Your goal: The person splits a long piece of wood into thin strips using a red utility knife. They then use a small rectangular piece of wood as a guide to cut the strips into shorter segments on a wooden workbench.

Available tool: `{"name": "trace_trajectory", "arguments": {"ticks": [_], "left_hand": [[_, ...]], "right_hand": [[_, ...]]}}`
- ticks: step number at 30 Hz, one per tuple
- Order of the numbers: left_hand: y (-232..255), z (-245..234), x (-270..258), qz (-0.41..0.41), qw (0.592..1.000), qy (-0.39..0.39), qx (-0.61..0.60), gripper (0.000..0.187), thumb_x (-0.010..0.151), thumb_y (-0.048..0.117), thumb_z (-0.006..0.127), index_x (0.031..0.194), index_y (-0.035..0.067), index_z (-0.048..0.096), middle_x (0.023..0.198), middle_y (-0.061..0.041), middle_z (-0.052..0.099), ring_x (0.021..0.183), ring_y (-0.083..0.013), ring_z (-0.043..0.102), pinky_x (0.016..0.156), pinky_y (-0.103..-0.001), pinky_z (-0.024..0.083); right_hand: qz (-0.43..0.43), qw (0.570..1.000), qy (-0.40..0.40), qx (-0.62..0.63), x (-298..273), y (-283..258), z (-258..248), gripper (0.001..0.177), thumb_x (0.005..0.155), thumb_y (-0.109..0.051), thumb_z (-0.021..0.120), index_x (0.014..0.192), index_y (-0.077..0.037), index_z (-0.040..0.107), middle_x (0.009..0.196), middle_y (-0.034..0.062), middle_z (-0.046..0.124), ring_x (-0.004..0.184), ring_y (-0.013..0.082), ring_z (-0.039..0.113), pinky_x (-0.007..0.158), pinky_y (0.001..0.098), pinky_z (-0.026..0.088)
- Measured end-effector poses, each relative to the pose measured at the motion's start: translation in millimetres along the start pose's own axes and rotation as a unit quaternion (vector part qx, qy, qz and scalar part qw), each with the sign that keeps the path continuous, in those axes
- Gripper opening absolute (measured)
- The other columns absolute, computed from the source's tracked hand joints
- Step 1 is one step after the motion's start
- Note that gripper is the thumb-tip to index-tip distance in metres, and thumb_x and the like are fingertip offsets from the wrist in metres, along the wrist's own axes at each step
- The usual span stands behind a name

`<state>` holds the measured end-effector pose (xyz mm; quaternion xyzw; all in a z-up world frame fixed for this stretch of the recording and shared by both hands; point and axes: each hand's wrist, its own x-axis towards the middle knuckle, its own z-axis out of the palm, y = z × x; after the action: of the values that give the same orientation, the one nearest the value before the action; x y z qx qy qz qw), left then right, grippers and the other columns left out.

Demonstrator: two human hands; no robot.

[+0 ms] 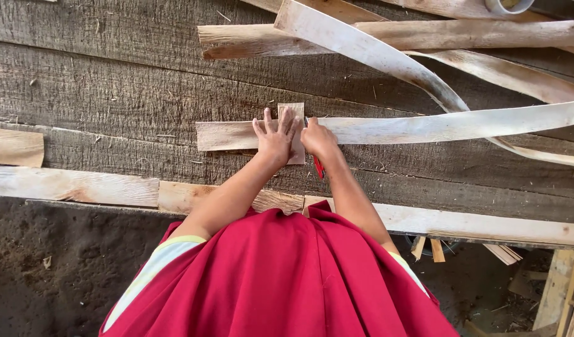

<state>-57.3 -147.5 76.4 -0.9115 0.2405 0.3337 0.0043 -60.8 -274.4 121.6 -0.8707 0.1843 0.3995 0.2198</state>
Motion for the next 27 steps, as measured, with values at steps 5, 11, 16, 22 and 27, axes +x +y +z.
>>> {"name": "trace_trajectory", "arguments": {"ticks": [5, 11, 16, 22, 27], "left_hand": [[1.1, -8.9, -0.9, -0.005, 1.0, 0.004, 0.006, 0.095, 0.093, 0.05, 0.07, 0.166, 0.026, 0.014, 0.174, -0.007, -0.002, 0.149, -0.0597, -0.007, 0.11, -0.085, 0.003], [-1.2, 5.9, 4.4, -0.002, 1.0, -0.021, 0.002, 0.098, 0.093, 0.047, 0.071, 0.166, 0.026, 0.009, 0.173, -0.006, -0.006, 0.148, -0.0601, -0.011, 0.109, -0.085, 0.002], [1.2, 4.5, 5.6, -0.005, 0.999, -0.036, -0.002, 0.1, 0.092, 0.048, 0.072, 0.166, 0.026, 0.008, 0.173, -0.006, -0.011, 0.147, -0.0616, -0.014, 0.105, -0.088, -0.001], [5.7, -11.0, -11.1, 0.0, 1.0, -0.013, 0.004, 0.097, 0.092, 0.053, 0.069, 0.166, 0.022, 0.014, 0.173, -0.008, -0.003, 0.148, -0.0615, -0.008, 0.108, -0.086, 0.005], [2.5, -9.6, -10.7, 0.0, 1.0, 0.008, 0.008, 0.094, 0.094, 0.051, 0.068, 0.166, 0.022, 0.015, 0.173, -0.008, -0.002, 0.148, -0.0608, -0.006, 0.109, -0.085, 0.006]], "right_hand": [[0.004, 1.0, -0.014, 0.014, -24.0, -17.5, -17.1, 0.05, 0.096, -0.032, 0.028, 0.135, -0.004, 0.042, 0.128, 0.0346, 0.063, 0.128, 0.0515, 0.057, 0.11, 0.0638, 0.038], [0.001, 0.999, -0.042, 0.026, -68.1, -38.0, -33.5, 0.051, 0.097, -0.029, 0.025, 0.137, -0.001, 0.039, 0.134, 0.0353, 0.058, 0.133, 0.0523, 0.052, 0.114, 0.0623, 0.033], [0.012, 0.998, -0.051, 0.019, -73.8, -26.0, -21.1, 0.05, 0.097, -0.028, 0.025, 0.137, -0.002, 0.04, 0.13, 0.0346, 0.06, 0.131, 0.0533, 0.053, 0.112, 0.0633, 0.035], [0.025, 0.997, -0.07, 0.008, -62.3, 13.3, 25.3, 0.051, 0.097, -0.024, 0.02, 0.138, 0.0, 0.04, 0.132, 0.0334, 0.061, 0.132, 0.0524, 0.053, 0.112, 0.0614, 0.035], [0.018, 0.998, -0.057, -0.013, -65.6, 14.9, 14.0, 0.048, 0.097, -0.03, 0.026, 0.132, -0.004, 0.048, 0.125, 0.0304, 0.067, 0.125, 0.0508, 0.059, 0.107, 0.0629, 0.04]]}}
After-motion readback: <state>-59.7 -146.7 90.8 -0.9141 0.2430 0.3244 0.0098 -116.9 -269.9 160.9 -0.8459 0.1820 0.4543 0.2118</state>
